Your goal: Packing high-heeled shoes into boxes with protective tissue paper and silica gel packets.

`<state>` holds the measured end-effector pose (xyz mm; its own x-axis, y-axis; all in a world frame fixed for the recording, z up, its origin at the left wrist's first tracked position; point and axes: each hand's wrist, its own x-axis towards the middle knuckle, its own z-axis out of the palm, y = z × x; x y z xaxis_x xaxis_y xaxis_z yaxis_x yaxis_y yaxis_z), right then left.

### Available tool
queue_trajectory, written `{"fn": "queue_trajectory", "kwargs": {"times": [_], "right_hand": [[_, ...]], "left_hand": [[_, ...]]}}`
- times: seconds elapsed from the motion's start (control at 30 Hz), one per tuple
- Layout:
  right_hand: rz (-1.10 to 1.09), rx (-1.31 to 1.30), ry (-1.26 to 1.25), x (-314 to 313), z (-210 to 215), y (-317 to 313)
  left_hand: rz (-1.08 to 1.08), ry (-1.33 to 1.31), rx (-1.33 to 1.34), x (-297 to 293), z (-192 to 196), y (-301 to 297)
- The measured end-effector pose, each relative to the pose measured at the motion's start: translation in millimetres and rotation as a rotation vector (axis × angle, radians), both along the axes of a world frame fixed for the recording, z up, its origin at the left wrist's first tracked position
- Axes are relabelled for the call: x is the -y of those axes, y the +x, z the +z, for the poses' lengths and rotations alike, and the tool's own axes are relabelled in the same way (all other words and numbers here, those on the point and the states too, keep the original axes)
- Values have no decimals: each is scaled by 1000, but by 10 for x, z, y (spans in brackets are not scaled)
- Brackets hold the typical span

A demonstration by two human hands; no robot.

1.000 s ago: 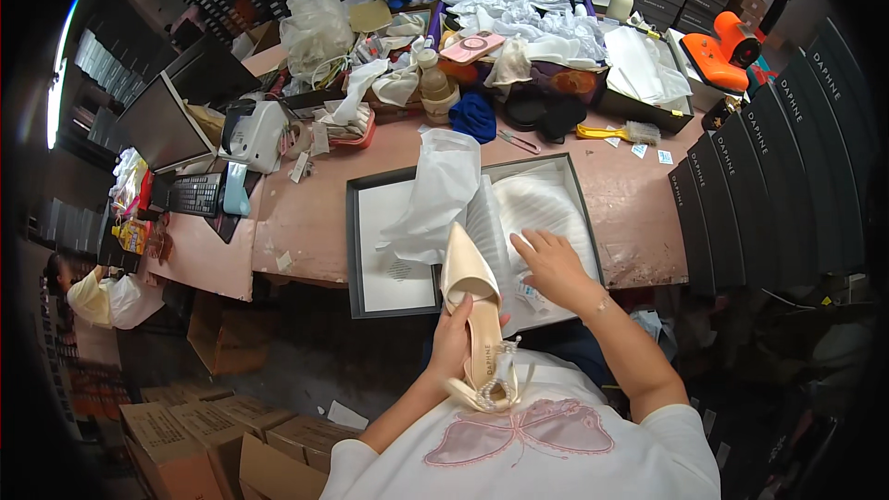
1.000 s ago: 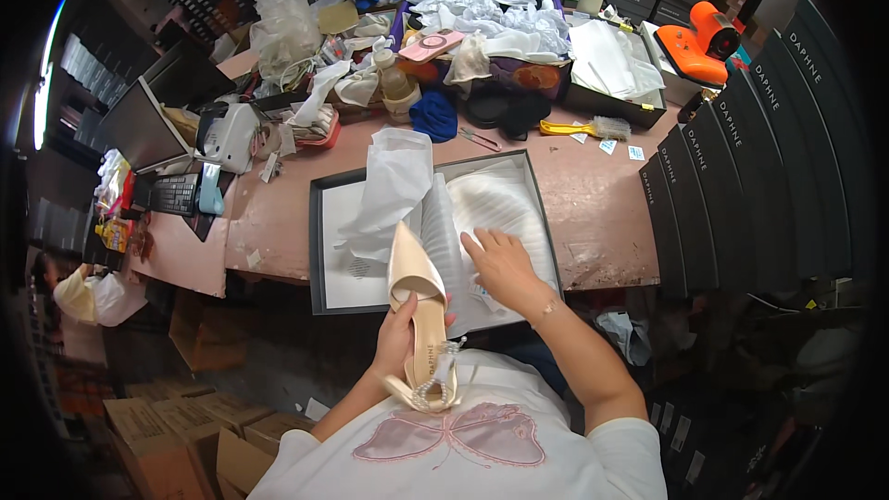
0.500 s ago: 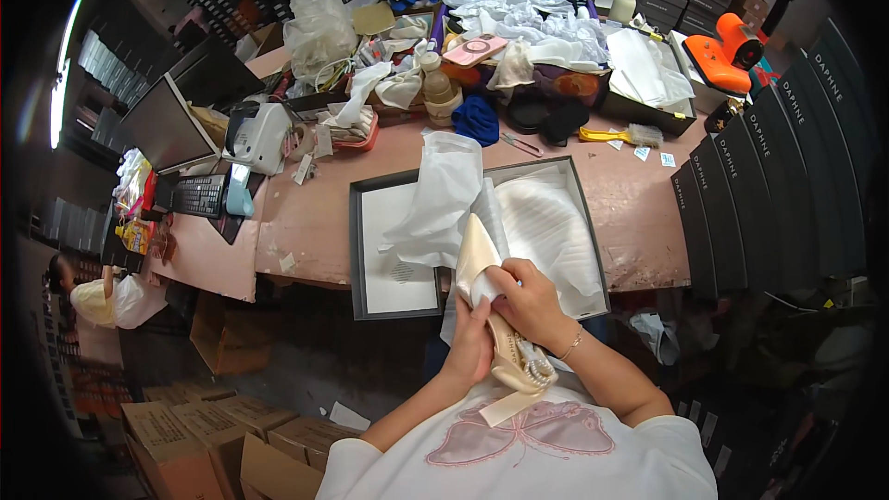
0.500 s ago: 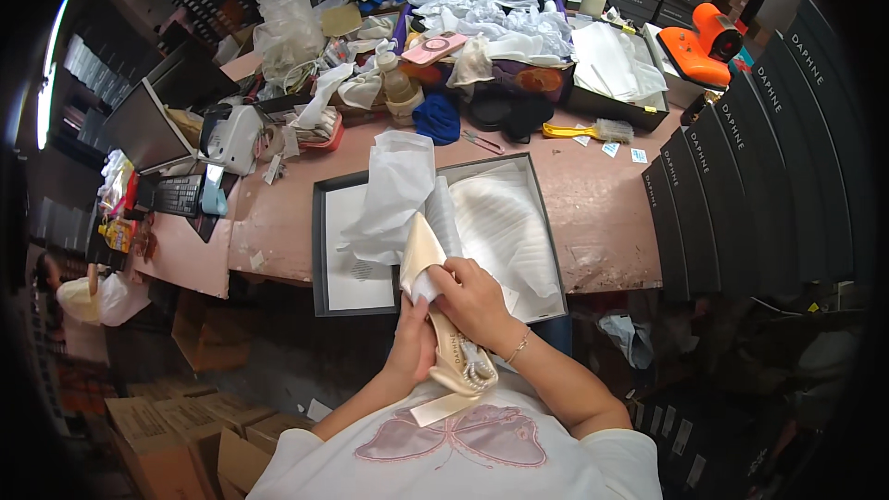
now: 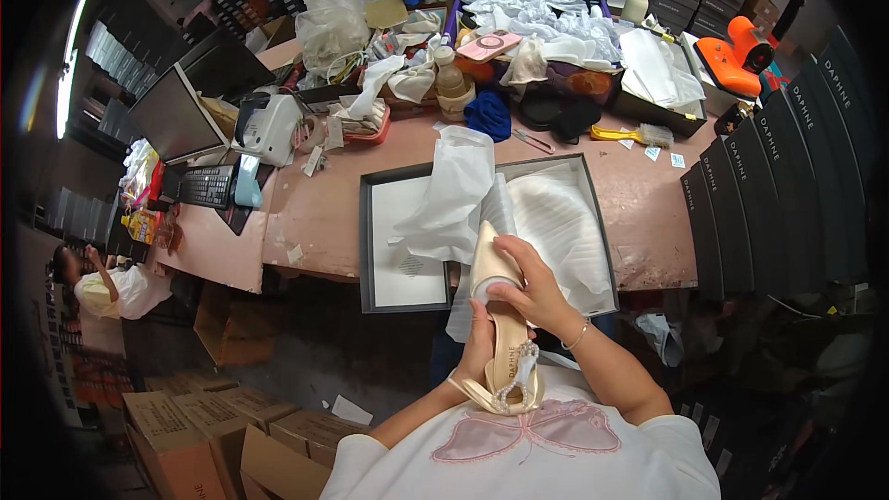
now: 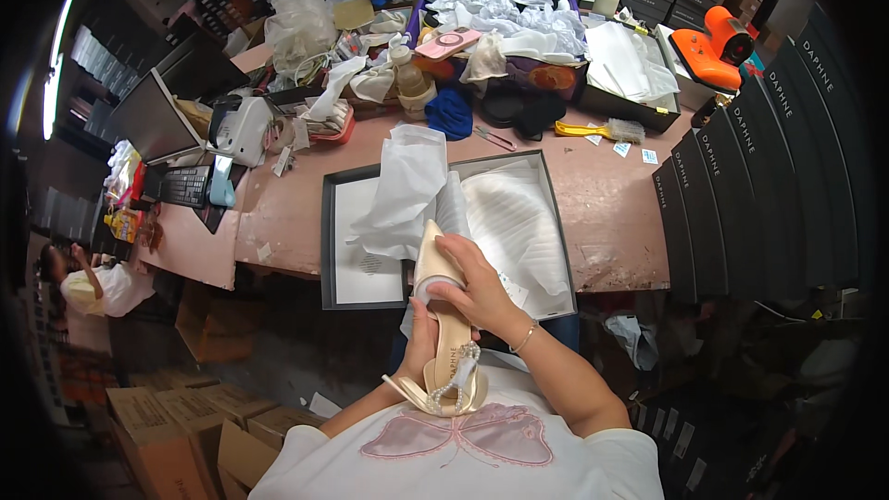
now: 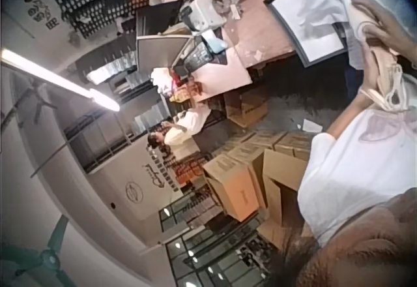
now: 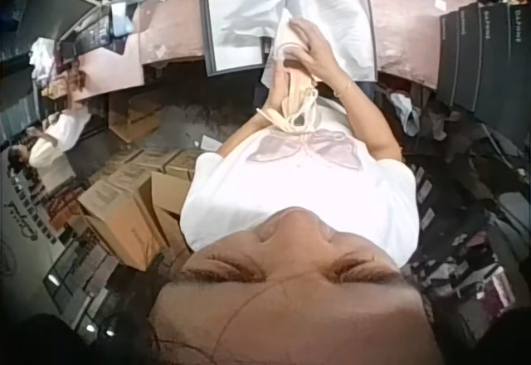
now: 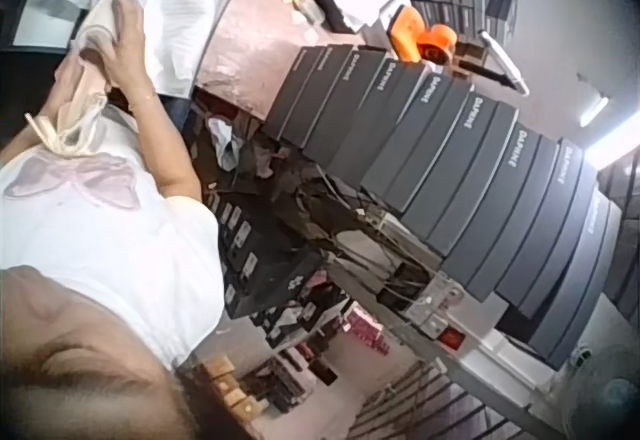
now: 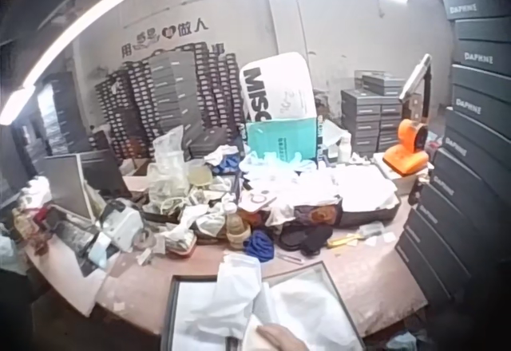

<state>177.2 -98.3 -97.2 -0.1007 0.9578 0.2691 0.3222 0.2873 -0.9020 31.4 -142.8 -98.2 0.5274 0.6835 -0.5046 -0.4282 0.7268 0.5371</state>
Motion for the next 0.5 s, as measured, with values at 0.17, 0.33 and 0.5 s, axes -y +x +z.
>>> {"fn": "queue_trajectory", "kwargs": {"times": [0.17,0.33,0.5], "right_hand": [[53,70,-16,-6,239,-45],[15,179,-2,-82,118,-150],[-12,410,-34,-162,222,230]], "left_hand": [[85,2,-6,4,24,-3],[86,11,-98,-67,61,-15],[52,-70,-15,-683,100,-550]]}}
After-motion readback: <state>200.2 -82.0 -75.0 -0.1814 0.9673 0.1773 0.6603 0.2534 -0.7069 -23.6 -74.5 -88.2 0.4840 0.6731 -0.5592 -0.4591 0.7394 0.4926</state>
